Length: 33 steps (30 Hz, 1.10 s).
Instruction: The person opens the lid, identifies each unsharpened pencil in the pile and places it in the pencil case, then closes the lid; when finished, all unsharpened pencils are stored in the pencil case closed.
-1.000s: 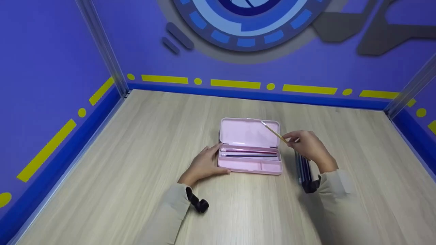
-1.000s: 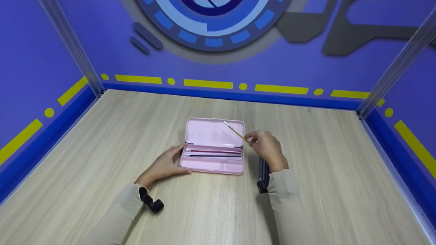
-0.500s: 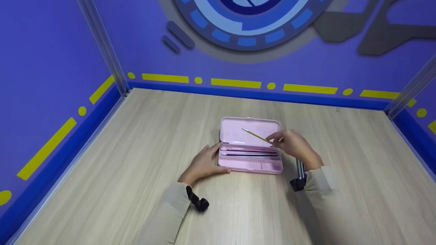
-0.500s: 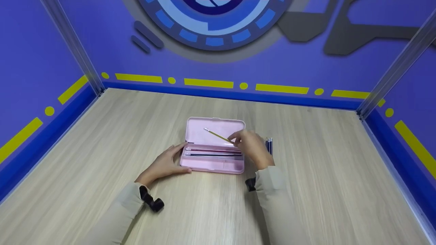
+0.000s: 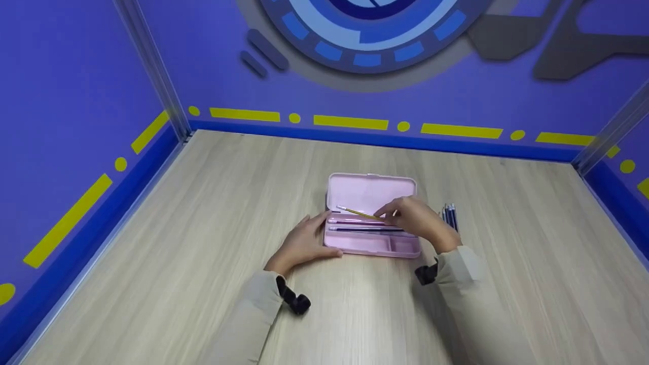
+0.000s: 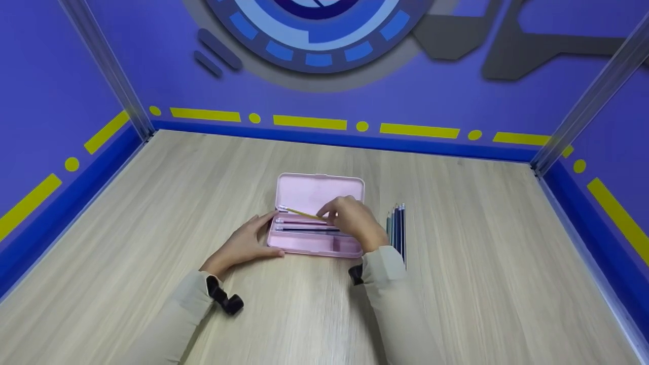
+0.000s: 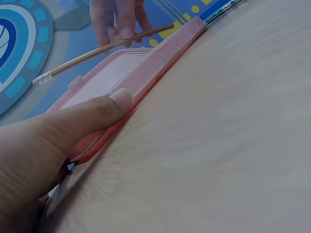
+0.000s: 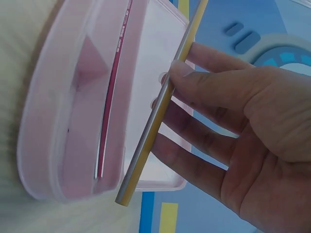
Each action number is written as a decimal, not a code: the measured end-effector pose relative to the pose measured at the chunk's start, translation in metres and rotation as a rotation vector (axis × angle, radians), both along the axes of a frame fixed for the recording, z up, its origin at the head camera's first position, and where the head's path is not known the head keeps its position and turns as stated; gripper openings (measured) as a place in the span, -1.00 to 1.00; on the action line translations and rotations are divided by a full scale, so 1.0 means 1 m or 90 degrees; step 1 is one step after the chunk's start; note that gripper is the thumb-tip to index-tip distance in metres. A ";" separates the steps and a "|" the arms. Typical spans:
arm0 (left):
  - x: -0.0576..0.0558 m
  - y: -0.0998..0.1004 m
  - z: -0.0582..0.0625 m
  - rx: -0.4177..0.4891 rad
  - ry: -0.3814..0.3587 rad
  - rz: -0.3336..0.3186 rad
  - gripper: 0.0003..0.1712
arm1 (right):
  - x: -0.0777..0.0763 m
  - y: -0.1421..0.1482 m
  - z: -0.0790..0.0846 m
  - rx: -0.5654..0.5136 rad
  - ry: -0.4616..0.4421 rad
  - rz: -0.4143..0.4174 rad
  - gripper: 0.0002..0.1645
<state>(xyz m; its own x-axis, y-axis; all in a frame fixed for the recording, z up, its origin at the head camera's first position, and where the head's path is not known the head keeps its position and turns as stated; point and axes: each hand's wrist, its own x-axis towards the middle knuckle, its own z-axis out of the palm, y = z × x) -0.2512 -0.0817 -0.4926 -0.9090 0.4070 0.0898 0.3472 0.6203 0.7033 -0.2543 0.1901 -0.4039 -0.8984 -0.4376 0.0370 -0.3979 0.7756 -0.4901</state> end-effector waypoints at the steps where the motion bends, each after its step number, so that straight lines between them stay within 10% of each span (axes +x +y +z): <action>1: 0.000 0.000 0.000 0.001 0.005 -0.004 0.17 | 0.000 -0.001 0.000 -0.002 -0.005 -0.001 -0.71; 33: 0.001 -0.001 0.000 -0.007 -0.007 0.009 0.16 | 0.002 -0.004 -0.010 -0.014 -0.002 0.004 -0.74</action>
